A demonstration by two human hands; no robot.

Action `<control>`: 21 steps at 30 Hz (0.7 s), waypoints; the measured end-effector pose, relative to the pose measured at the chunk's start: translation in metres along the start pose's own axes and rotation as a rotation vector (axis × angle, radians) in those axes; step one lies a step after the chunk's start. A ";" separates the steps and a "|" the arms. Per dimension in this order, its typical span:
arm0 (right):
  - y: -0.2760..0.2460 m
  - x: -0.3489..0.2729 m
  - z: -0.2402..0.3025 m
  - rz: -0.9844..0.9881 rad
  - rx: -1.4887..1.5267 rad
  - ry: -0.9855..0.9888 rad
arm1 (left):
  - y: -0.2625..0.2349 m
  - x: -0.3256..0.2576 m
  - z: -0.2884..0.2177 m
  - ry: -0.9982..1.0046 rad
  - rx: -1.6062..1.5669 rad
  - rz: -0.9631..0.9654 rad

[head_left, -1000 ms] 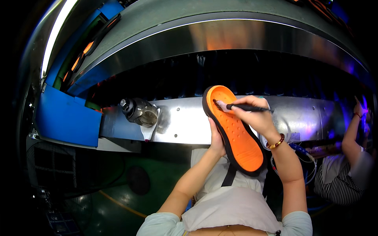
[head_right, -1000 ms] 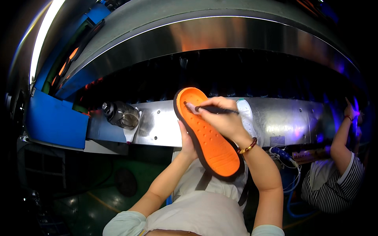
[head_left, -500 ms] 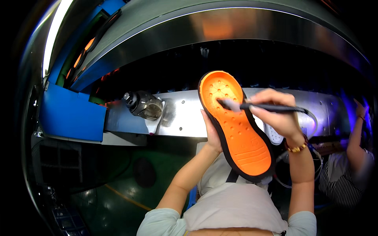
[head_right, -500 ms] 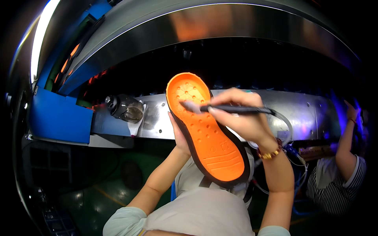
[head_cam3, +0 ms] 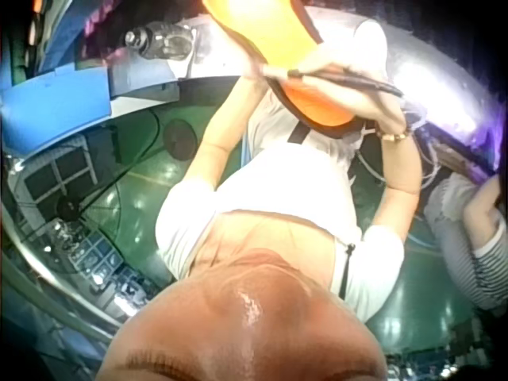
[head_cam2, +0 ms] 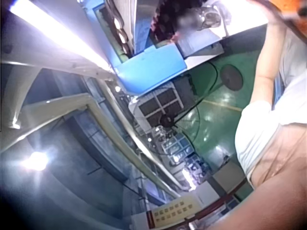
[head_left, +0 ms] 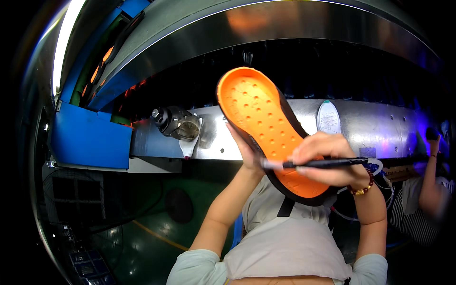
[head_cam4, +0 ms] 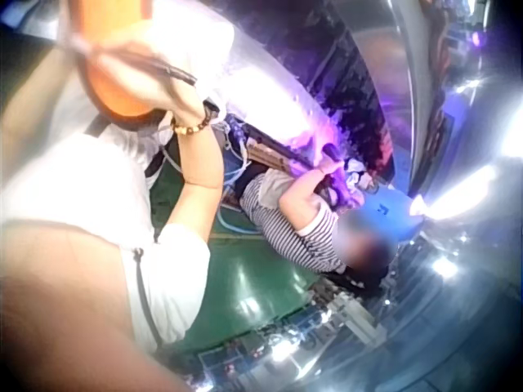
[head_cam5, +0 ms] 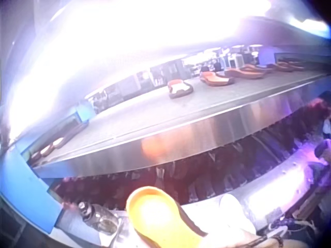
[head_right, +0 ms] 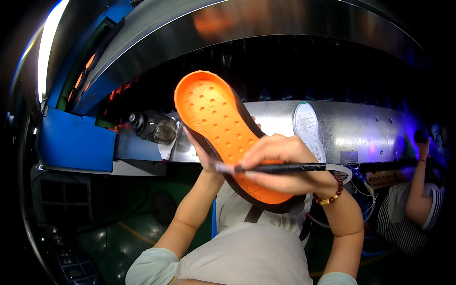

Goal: The person repeatedly picks up orange shoe soles from a conveyor belt, paints the black edges with a brush, and places them back on the belt. The process is repeated for multiple soles in a factory setting.

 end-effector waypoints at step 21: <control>-0.013 -0.041 -0.014 0.054 0.293 0.102 | 0.019 0.010 -0.055 0.276 -0.013 0.156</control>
Point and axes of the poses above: each hand's wrist, its own x-axis towards the middle knuckle, its own y-axis out of the palm, z = x × y, the point moved 2 cm from there along x, towards the middle knuckle, and after that the axes turned 5 degrees about z, right-handed, at the moved point
